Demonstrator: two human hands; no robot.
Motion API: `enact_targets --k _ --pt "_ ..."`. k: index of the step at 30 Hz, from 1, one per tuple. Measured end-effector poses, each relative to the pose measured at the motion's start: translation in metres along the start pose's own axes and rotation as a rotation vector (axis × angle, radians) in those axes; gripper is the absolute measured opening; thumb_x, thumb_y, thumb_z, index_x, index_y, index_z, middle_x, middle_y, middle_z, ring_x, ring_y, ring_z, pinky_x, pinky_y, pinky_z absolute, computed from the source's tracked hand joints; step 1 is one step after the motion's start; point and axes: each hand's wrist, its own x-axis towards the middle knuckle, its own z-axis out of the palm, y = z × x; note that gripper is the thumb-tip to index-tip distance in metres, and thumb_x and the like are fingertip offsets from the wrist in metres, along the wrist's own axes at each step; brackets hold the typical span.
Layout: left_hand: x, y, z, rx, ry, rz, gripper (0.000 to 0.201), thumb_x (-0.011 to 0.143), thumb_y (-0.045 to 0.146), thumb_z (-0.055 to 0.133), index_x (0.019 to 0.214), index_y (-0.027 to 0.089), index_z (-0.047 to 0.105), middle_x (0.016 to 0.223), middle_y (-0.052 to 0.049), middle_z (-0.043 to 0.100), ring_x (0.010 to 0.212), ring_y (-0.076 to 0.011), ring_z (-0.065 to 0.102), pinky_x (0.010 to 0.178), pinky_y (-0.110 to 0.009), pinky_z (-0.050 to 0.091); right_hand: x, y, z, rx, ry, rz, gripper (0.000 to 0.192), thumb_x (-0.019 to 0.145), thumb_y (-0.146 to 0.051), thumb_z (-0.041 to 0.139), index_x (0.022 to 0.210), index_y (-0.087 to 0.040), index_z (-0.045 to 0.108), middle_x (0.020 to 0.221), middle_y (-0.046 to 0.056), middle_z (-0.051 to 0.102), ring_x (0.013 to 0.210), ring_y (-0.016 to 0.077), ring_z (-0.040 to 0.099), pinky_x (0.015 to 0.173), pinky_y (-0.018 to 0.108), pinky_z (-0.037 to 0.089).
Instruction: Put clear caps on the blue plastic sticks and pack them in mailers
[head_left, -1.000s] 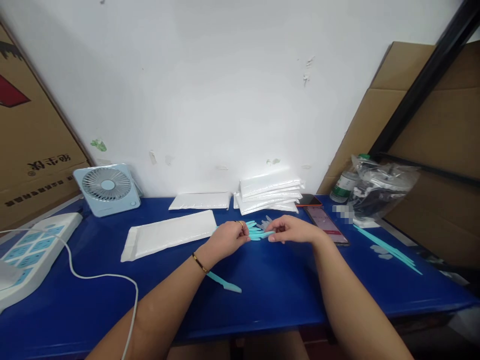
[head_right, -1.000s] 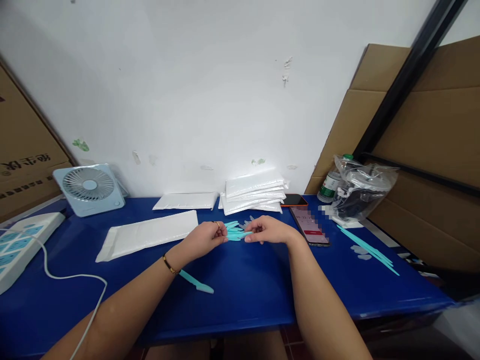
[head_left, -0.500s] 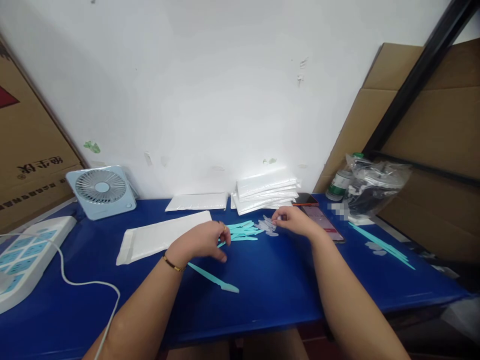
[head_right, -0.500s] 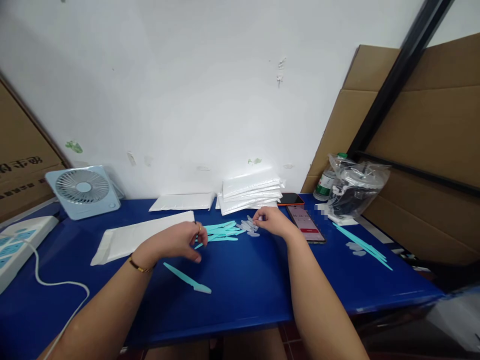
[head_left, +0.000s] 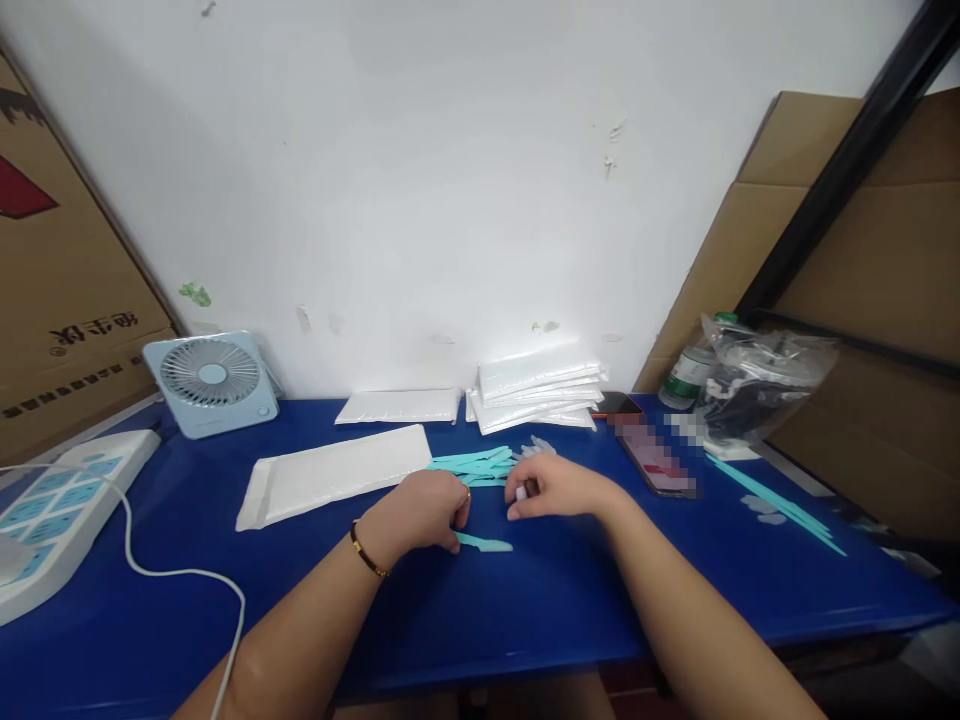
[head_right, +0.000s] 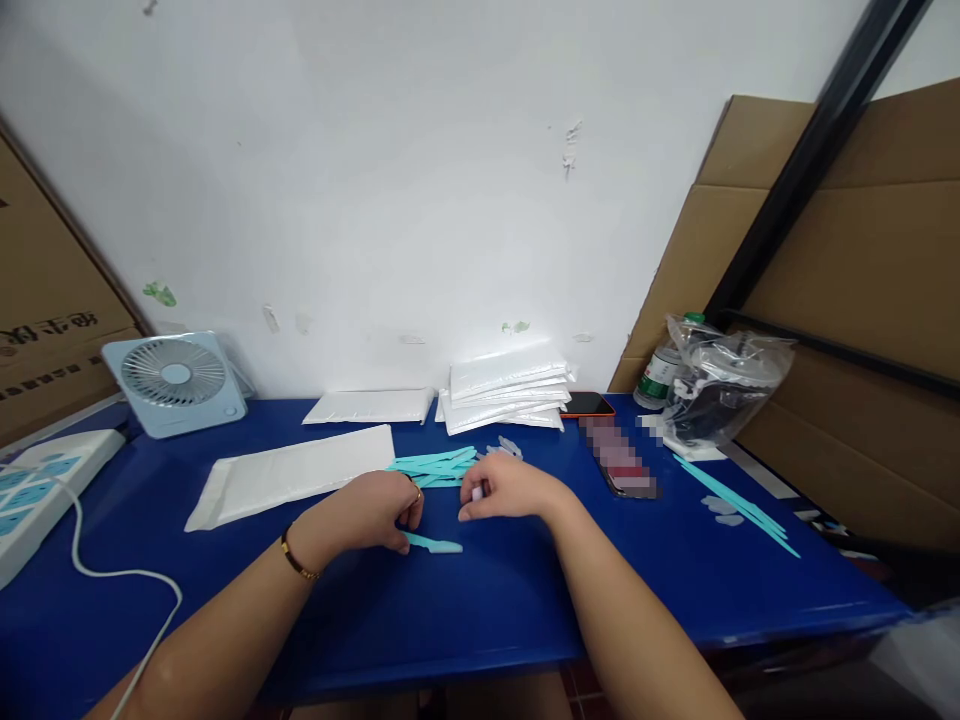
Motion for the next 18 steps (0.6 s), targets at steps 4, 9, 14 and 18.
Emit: enact_targets --k 4,9,14,18 --pt "0.002 0.003 0.003 0.021 0.026 0.004 0.002 0.063 0.022 0.065 0.065 0.022 0.064 0.065 0.002 0.064 0.058 -0.0133 0.054 0.052 -0.024 0.034 0.008 -0.007 0.017 -0.121 -0.074 -0.056 0.027 0.066 -0.041 0.073 0.081 -0.019 0.067 0.069 -0.001 0.059 0.059 0.0105 0.05 0.05 0.02 0.032" --pt "0.011 0.005 0.0 -0.031 0.101 0.005 0.007 0.073 0.025 0.059 0.072 0.022 0.065 0.07 0.0 0.066 0.065 -0.0151 0.057 0.054 -0.024 0.036 0.004 0.001 0.008 -0.161 0.03 -0.011 0.015 0.072 -0.034 0.067 0.073 -0.018 0.066 0.065 -0.001 0.06 0.059 0.0107 0.05 0.052 0.02 0.032" --pt "0.023 -0.001 0.003 -0.017 0.172 -0.054 0.009 0.075 0.027 0.058 0.077 0.021 0.065 0.078 -0.003 0.066 0.074 -0.0172 0.059 0.06 -0.025 0.039 -0.002 0.027 -0.014 -0.125 0.268 0.153 0.014 0.071 -0.031 0.064 0.071 -0.017 0.066 0.066 0.001 0.063 0.059 0.0126 0.053 0.053 0.022 0.035" --pt "0.028 -0.003 0.005 -0.032 0.249 -0.053 0.01 0.078 0.026 0.053 0.079 0.02 0.062 0.08 -0.003 0.065 0.077 -0.0167 0.058 0.063 -0.025 0.04 -0.002 0.043 -0.024 -0.192 0.479 0.245 0.017 0.071 -0.03 0.062 0.08 -0.016 0.069 0.069 0.003 0.064 0.061 0.014 0.054 0.056 0.024 0.037"
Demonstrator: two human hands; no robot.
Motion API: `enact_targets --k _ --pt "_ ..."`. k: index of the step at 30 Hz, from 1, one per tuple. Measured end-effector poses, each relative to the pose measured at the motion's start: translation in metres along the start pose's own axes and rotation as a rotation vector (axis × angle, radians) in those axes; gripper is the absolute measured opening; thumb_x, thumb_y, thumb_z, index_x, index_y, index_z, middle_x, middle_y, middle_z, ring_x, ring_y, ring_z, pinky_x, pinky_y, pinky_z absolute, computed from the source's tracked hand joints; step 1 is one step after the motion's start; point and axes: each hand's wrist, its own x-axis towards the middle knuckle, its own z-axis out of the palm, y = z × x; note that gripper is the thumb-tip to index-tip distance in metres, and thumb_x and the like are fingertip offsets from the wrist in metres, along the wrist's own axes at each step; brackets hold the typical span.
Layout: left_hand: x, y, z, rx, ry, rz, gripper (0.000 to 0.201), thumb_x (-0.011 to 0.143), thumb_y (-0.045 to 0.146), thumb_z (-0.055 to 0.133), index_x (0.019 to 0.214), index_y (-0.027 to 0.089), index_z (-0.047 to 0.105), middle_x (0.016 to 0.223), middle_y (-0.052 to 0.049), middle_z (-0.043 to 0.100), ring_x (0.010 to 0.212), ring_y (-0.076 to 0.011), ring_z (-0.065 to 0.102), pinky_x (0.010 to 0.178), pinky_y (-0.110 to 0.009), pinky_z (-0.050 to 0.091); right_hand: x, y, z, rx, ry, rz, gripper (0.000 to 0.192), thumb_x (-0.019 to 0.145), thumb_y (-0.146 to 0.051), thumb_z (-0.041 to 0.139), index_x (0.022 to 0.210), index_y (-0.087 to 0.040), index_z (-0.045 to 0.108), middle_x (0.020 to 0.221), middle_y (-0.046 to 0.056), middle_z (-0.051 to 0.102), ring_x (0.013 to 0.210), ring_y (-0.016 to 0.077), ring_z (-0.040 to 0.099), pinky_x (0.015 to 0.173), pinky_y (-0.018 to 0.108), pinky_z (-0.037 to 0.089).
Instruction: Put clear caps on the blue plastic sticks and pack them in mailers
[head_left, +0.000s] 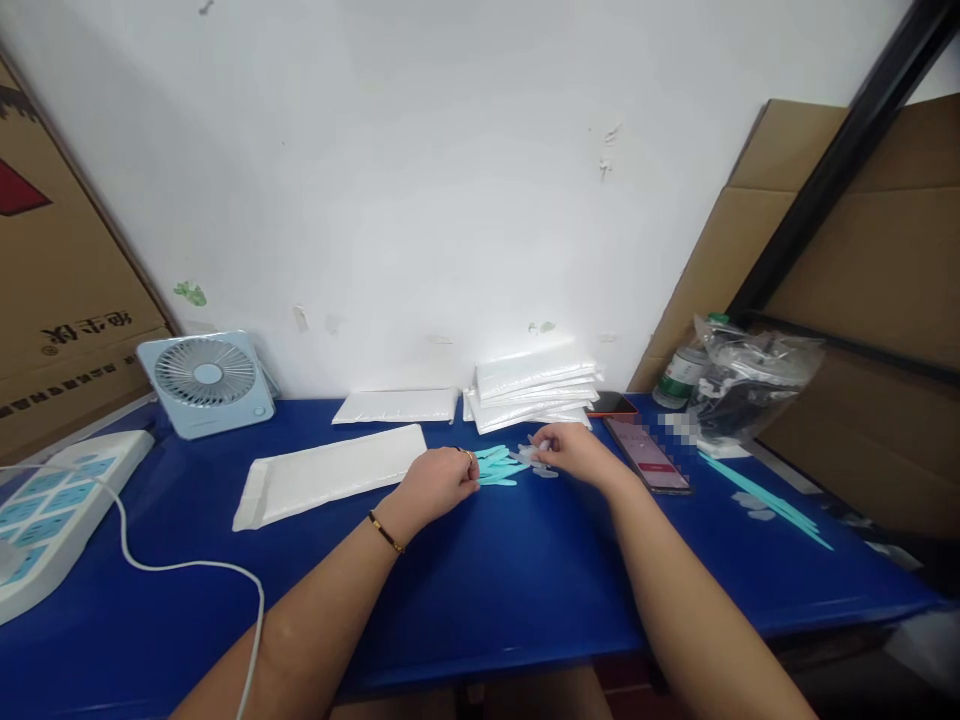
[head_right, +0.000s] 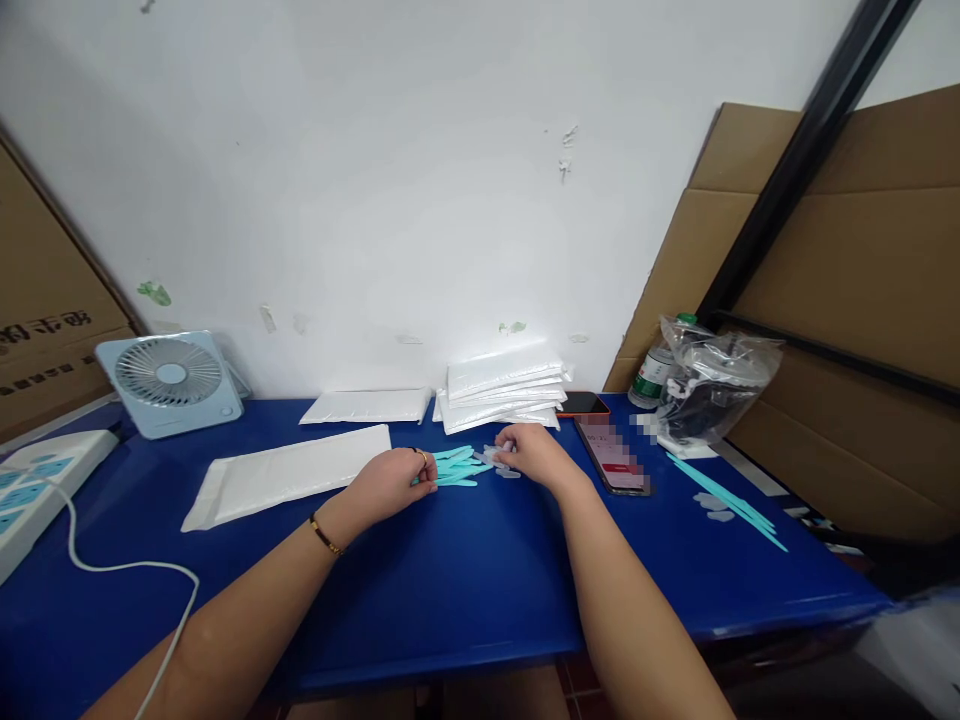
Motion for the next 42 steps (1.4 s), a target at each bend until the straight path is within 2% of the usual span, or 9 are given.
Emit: enact_targets --k 3,6,8,12,17,24,34,38,42 --pt "-0.001 0.001 -0.002 -0.027 0.084 0.012 0.01 0.08 0.023 0.049 0.08 0.019 0.059 0.082 -0.003 0.064 0.079 -0.0169 0.057 0.065 -0.026 0.04 -0.001 0.007 -0.006 -0.002 0.065 -0.033 0.017 0.073 -0.028 0.058 0.08 -0.017 0.069 0.07 0.003 0.064 0.062 0.0142 0.055 0.059 0.024 0.038" --pt "-0.005 0.002 -0.004 -0.14 0.117 -0.005 0.012 0.084 0.028 0.044 0.084 0.02 0.053 0.08 -0.003 0.062 0.074 -0.0165 0.057 0.062 -0.026 0.039 -0.005 0.014 -0.011 0.027 -0.089 -0.022 0.016 0.07 -0.028 0.06 0.078 -0.017 0.069 0.066 0.002 0.064 0.059 0.0138 0.054 0.054 0.023 0.037" --pt "-0.007 0.002 -0.005 -0.284 0.088 -0.021 0.015 0.087 0.032 0.039 0.088 0.021 0.049 0.076 -0.001 0.06 0.068 -0.0152 0.056 0.059 -0.025 0.039 -0.005 0.017 -0.01 -0.021 -0.198 0.0 0.018 0.062 -0.028 0.067 0.077 -0.018 0.069 0.068 0.001 0.064 0.059 0.0142 0.054 0.053 0.023 0.036" --pt "-0.01 0.001 -0.006 -0.48 0.027 0.002 0.019 0.09 0.036 0.033 0.093 0.021 0.044 0.071 0.002 0.056 0.062 -0.0127 0.053 0.058 -0.024 0.039 -0.002 0.016 0.0 -0.152 -0.227 0.014 0.011 0.059 -0.023 0.068 0.07 -0.018 0.069 0.068 0.001 0.065 0.06 0.0147 0.055 0.054 0.023 0.036" --pt "-0.009 0.0 -0.004 -0.411 0.088 0.048 0.023 0.09 0.039 0.033 0.091 0.022 0.048 0.068 0.003 0.05 0.062 -0.0129 0.046 0.057 -0.024 0.035 -0.004 0.007 0.004 -0.112 -0.161 -0.022 0.007 0.059 -0.014 0.061 0.065 -0.017 0.064 0.066 0.002 0.063 0.06 0.0136 0.054 0.056 0.022 0.037" --pt "-0.006 -0.005 -0.002 -0.276 0.113 -0.019 0.023 0.09 0.037 0.034 0.09 0.021 0.052 0.07 0.001 0.054 0.062 -0.0144 0.048 0.055 -0.024 0.032 -0.01 -0.006 0.0 0.42 -0.106 -0.141 0.011 0.07 -0.021 0.057 0.078 -0.016 0.062 0.063 -0.002 0.055 0.055 0.0097 0.048 0.053 0.021 0.037" --pt "-0.006 -0.006 -0.002 -0.23 0.114 0.014 0.021 0.089 0.034 0.036 0.089 0.022 0.053 0.07 0.0 0.056 0.062 -0.0148 0.05 0.054 -0.024 0.032 -0.011 -0.02 0.003 0.446 -0.027 -0.174 0.013 0.074 -0.026 0.059 0.078 -0.015 0.066 0.061 -0.002 0.052 0.055 0.0091 0.044 0.05 0.02 0.033" --pt "-0.006 -0.002 0.002 -0.21 0.11 0.051 0.019 0.088 0.03 0.037 0.089 0.021 0.055 0.069 0.0 0.057 0.063 -0.015 0.051 0.055 -0.024 0.033 -0.012 -0.025 0.007 0.468 -0.114 -0.171 0.016 0.076 -0.027 0.058 0.083 -0.015 0.066 0.06 -0.001 0.056 0.054 0.0099 0.05 0.051 0.02 0.037" --pt "-0.006 0.006 0.012 -0.174 0.045 0.09 0.015 0.084 0.026 0.044 0.083 0.021 0.058 0.074 -0.001 0.062 0.068 -0.0152 0.055 0.059 -0.024 0.035 -0.014 -0.025 0.004 0.416 -0.358 -0.148 0.016 0.075 -0.026 0.059 0.082 -0.015 0.068 0.067 0.001 0.064 0.055 0.012 0.059 0.054 0.021 0.044"
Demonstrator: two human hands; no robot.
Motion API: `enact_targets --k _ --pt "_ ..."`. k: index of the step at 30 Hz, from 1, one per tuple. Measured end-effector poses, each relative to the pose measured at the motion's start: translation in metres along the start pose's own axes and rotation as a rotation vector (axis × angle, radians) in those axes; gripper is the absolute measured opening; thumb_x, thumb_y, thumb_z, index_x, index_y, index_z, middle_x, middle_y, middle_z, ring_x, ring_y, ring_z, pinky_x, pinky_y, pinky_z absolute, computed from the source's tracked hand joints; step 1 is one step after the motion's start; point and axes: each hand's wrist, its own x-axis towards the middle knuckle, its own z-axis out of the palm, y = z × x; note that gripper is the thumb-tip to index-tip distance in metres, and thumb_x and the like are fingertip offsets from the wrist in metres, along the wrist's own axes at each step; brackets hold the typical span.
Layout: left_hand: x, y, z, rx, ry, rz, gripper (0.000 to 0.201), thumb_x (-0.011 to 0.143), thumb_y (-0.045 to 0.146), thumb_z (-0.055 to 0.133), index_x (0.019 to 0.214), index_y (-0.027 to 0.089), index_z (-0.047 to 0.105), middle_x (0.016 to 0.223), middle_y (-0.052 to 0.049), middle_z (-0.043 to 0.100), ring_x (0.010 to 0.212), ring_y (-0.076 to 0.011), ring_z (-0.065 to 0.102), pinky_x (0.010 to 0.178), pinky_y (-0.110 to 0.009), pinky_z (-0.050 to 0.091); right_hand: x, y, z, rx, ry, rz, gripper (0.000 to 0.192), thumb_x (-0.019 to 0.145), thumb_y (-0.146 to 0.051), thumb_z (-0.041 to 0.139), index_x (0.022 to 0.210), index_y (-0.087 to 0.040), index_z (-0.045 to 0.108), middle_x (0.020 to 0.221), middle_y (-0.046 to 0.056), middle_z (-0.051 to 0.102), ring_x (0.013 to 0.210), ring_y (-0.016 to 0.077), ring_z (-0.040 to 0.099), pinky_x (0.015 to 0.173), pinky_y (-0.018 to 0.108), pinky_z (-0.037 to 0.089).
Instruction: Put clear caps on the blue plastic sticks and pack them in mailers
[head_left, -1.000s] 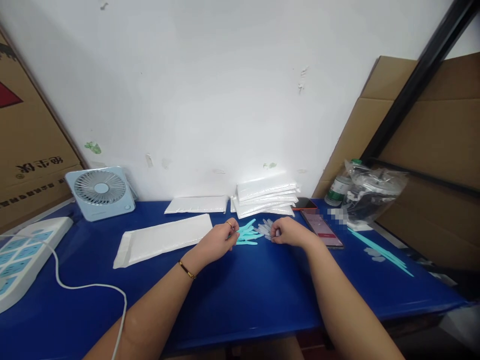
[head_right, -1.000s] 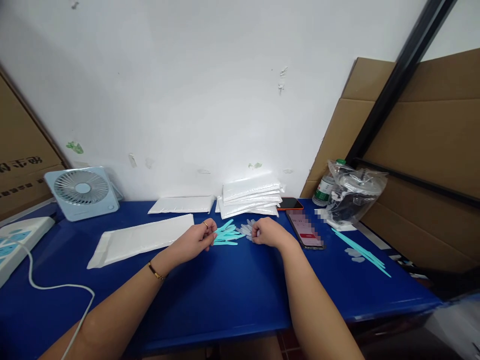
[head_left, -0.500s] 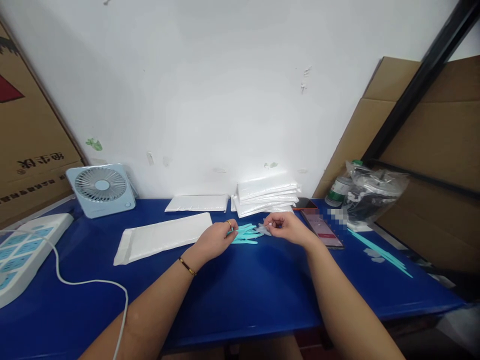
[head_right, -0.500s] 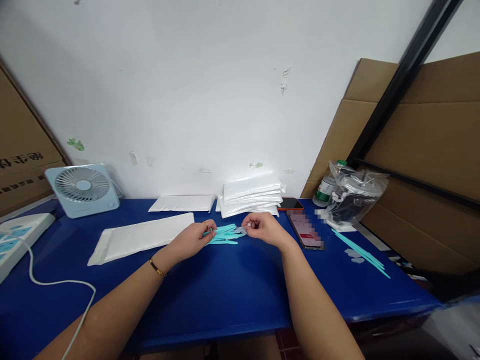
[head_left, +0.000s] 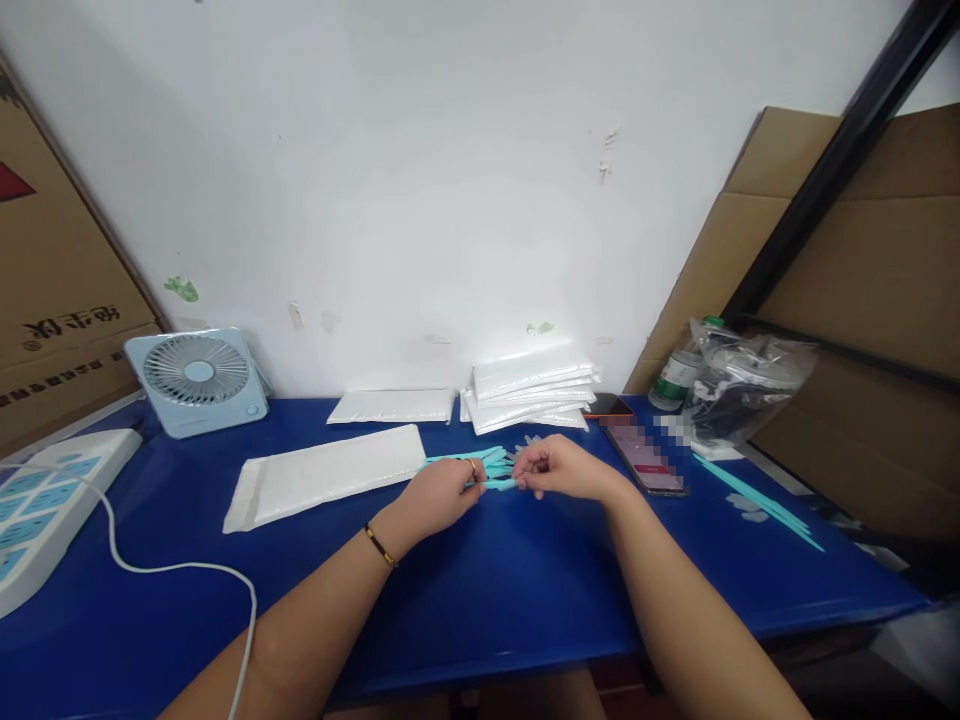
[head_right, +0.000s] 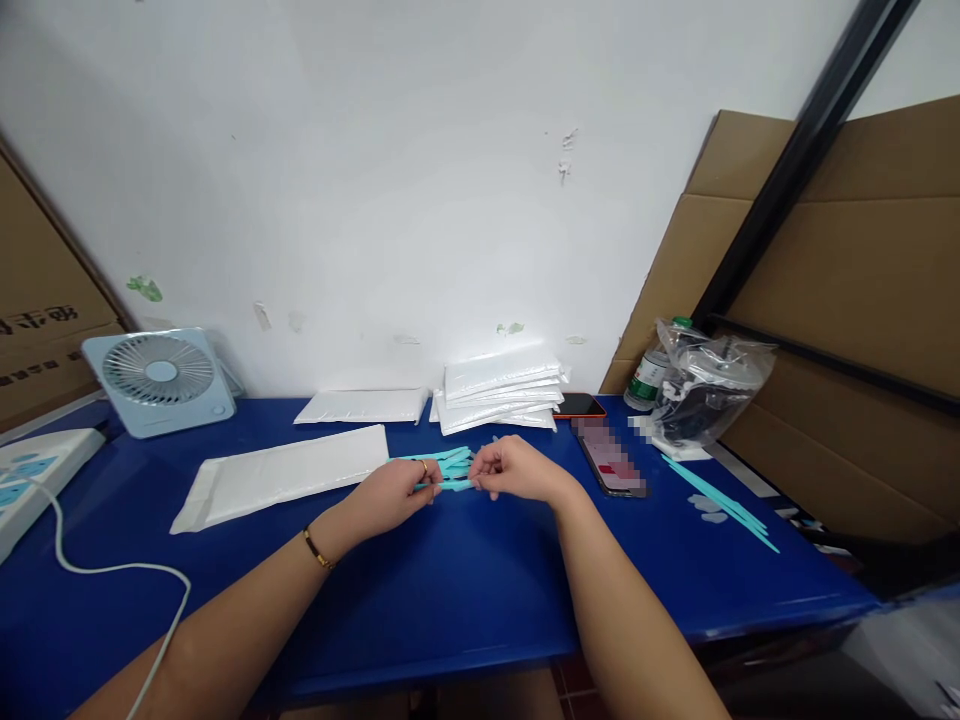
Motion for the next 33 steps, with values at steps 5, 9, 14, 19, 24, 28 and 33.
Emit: enact_targets --k 5,9,14,19,24,28,33 --pt "0.004 -0.003 0.006 0.12 0.038 0.042 0.016 0.084 0.035 0.052 0.088 0.023 0.062 0.084 -0.001 0.064 0.079 -0.0178 0.058 0.066 -0.027 0.04 -0.003 0.004 -0.006 -0.06 -0.143 0.119 0.013 0.071 -0.022 0.06 0.078 -0.015 0.069 0.059 0.0 0.063 0.054 0.0132 0.063 0.055 0.021 0.047" --pt "0.009 -0.021 0.002 0.237 0.163 -0.023 0.02 0.083 0.03 0.054 0.1 0.023 0.061 0.101 -0.004 0.062 0.094 -0.0209 0.056 0.077 -0.03 0.041 -0.004 0.008 -0.01 -0.085 -0.134 0.13 0.014 0.071 -0.022 0.058 0.078 -0.015 0.068 0.069 0.002 0.066 0.053 0.012 0.062 0.054 0.021 0.048" --pt "0.015 -0.034 0.004 0.264 0.115 -0.065 0.012 0.082 0.026 0.053 0.087 0.022 0.063 0.09 -0.003 0.063 0.088 -0.0195 0.056 0.073 -0.029 0.041 -0.002 0.011 -0.01 -0.139 -0.098 0.168 0.012 0.069 -0.019 0.057 0.075 -0.016 0.067 0.063 0.0 0.063 0.051 0.0121 0.059 0.052 0.021 0.045" --pt "0.018 -0.033 0.005 0.323 0.142 -0.064 0.02 0.088 0.027 0.044 0.083 0.02 0.062 0.085 -0.004 0.063 0.084 -0.0187 0.057 0.069 -0.029 0.039 0.003 0.017 -0.008 -0.323 0.093 0.139 0.013 0.072 -0.025 0.057 0.07 -0.016 0.066 0.064 0.001 0.063 0.054 0.0127 0.056 0.052 0.022 0.04" --pt "0.018 -0.03 0.001 0.337 0.192 -0.076 0.025 0.09 0.026 0.039 0.081 0.019 0.061 0.083 -0.004 0.063 0.081 -0.0185 0.057 0.069 -0.03 0.038 0.011 0.028 -0.006 -0.535 0.32 0.03 0.013 0.069 -0.021 0.061 0.081 -0.018 0.066 0.085 0.004 0.064 0.072 0.0156 0.057 0.064 0.023 0.041" --pt "0.017 -0.029 -0.002 0.282 0.211 -0.077 0.025 0.09 0.027 0.039 0.083 0.018 0.062 0.085 -0.006 0.064 0.081 -0.0185 0.057 0.071 -0.029 0.038 0.011 0.029 -0.005 -0.597 0.288 0.007 0.008 0.072 -0.018 0.058 0.074 -0.016 0.065 0.08 0.006 0.064 0.07 0.0159 0.056 0.064 0.024 0.039" --pt "0.014 -0.027 -0.007 0.189 0.229 -0.095 0.025 0.091 0.027 0.036 0.083 0.019 0.059 0.079 -0.005 0.064 0.076 -0.0185 0.058 0.069 -0.029 0.038 0.007 0.027 -0.012 -0.459 0.298 0.044 0.021 0.082 -0.029 0.052 0.085 -0.018 0.069 0.079 0.004 0.068 0.069 0.0171 0.058 0.063 0.026 0.041"
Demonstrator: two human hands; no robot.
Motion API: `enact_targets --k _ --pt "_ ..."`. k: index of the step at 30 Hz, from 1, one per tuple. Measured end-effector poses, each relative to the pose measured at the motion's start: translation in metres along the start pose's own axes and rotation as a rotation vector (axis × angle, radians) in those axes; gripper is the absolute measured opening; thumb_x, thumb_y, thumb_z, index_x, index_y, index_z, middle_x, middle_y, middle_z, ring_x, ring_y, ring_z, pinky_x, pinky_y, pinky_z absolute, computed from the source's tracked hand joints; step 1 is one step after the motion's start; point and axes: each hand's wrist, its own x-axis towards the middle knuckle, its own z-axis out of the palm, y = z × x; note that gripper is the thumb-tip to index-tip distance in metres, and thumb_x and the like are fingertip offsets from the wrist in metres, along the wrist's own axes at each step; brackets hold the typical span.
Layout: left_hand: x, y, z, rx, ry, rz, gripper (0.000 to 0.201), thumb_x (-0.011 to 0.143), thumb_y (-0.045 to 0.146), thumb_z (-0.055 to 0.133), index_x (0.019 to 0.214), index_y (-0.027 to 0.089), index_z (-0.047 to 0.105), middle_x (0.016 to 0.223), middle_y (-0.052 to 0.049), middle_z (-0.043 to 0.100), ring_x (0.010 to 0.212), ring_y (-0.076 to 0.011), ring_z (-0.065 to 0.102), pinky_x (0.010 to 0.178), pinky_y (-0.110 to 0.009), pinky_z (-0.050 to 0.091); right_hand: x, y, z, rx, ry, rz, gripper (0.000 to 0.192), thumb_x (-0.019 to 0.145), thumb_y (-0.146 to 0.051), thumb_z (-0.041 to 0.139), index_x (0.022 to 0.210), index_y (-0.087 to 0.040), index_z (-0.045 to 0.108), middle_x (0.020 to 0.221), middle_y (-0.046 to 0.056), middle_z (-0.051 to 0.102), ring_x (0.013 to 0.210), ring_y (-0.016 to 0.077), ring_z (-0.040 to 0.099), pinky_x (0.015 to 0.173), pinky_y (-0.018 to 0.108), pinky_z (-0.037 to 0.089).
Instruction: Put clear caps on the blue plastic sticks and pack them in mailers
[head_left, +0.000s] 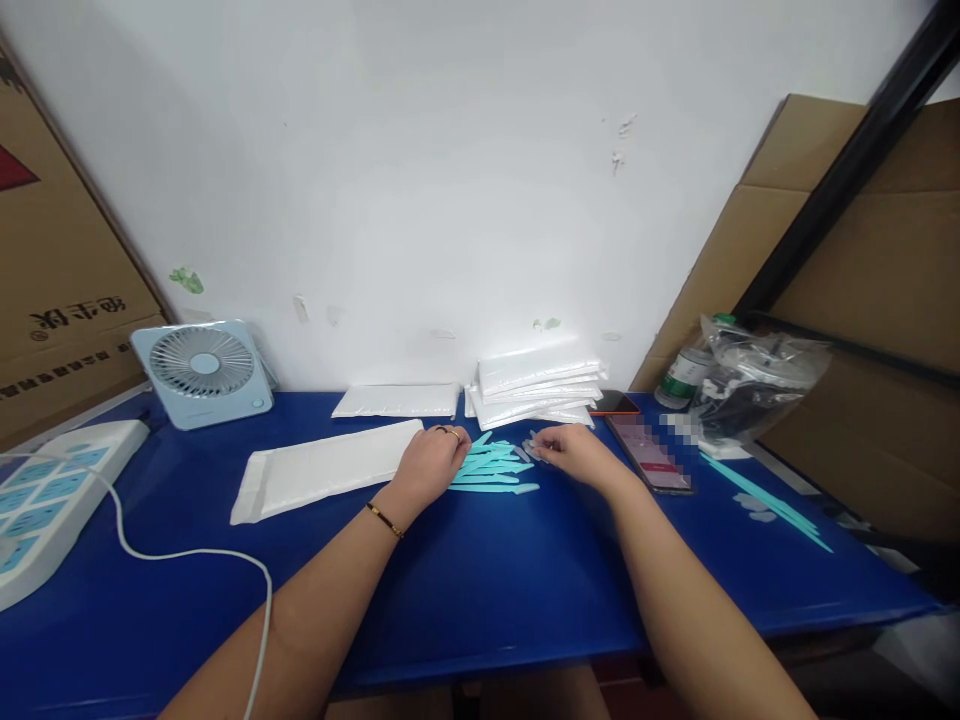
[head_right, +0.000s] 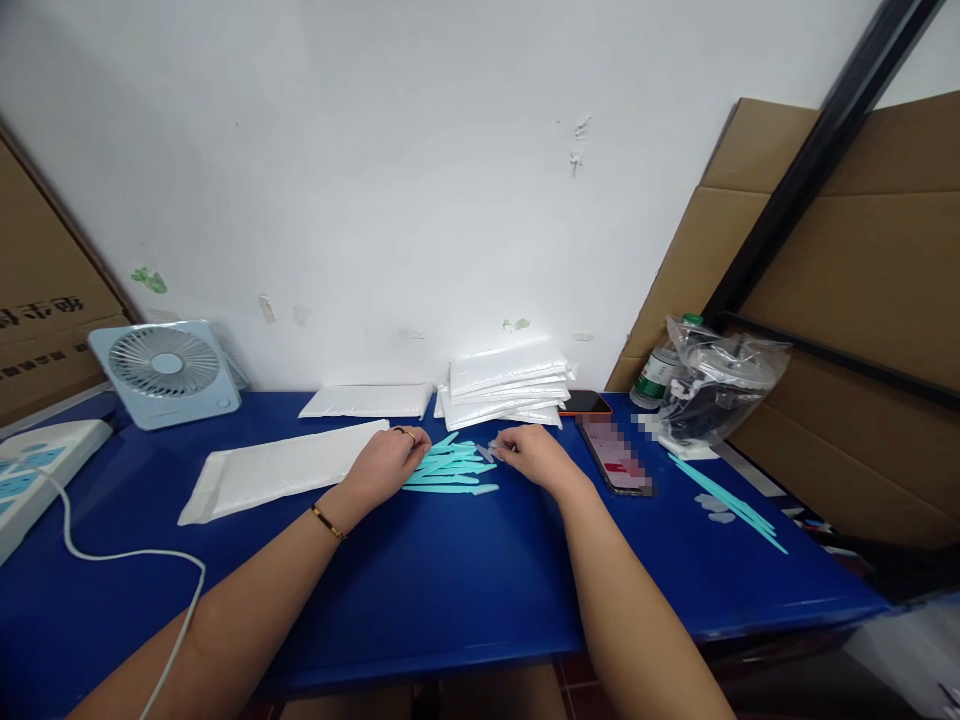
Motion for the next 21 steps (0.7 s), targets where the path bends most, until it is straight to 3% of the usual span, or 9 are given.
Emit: enact_targets --k 4,8,12,16,21 --pt "-0.002 0.002 -0.005 -0.096 -0.028 -0.067 0.023 0.091 0.028 0.033 0.089 0.02 0.054 0.073 -0.002 0.062 0.065 -0.0168 0.056 0.06 -0.027 0.035 0.002 0.004 -0.002 0.059 0.043 0.026 0.029 0.084 -0.031 0.05 0.101 -0.018 0.07 0.093 0.007 0.07 0.079 0.0204 0.062 0.074 0.031 0.045" --pt "-0.004 0.003 -0.008 -0.267 -0.044 -0.102 0.024 0.091 0.033 0.031 0.088 0.021 0.052 0.07 0.0 0.059 0.064 -0.0156 0.054 0.057 -0.025 0.035 0.002 -0.002 -0.001 0.14 0.144 -0.04 0.033 0.086 -0.028 0.046 0.112 -0.018 0.065 0.088 0.006 0.069 0.077 0.0187 0.063 0.072 0.03 0.048" --pt "-0.004 0.004 -0.008 -0.402 -0.033 -0.116 0.027 0.09 0.038 0.033 0.082 0.02 0.052 0.068 0.001 0.056 0.062 -0.0138 0.051 0.056 -0.024 0.036 -0.001 -0.015 0.001 0.271 0.301 -0.078 0.024 0.081 -0.033 0.058 0.097 -0.02 0.068 0.085 0.005 0.07 0.077 0.0186 0.064 0.069 0.028 0.05" --pt "-0.003 0.003 -0.008 -0.478 -0.034 -0.157 0.028 0.088 0.039 0.035 0.08 0.019 0.052 0.067 0.001 0.054 0.062 -0.0129 0.049 0.054 -0.023 0.036 -0.002 -0.024 0.003 0.288 0.353 -0.122 0.013 0.078 -0.03 0.061 0.076 -0.019 0.068 0.081 0.005 0.071 0.078 0.0196 0.064 0.073 0.031 0.05" --pt "-0.003 0.001 -0.009 -0.52 -0.049 -0.181 0.027 0.086 0.039 0.035 0.079 0.019 0.051 0.065 0.002 0.05 0.06 -0.0125 0.047 0.052 -0.023 0.035 -0.001 -0.025 0.006 0.303 0.418 -0.164 0.009 0.076 -0.023 0.06 0.073 -0.021 0.068 0.08 0.004 0.071 0.079 0.0199 0.065 0.075 0.032 0.05"
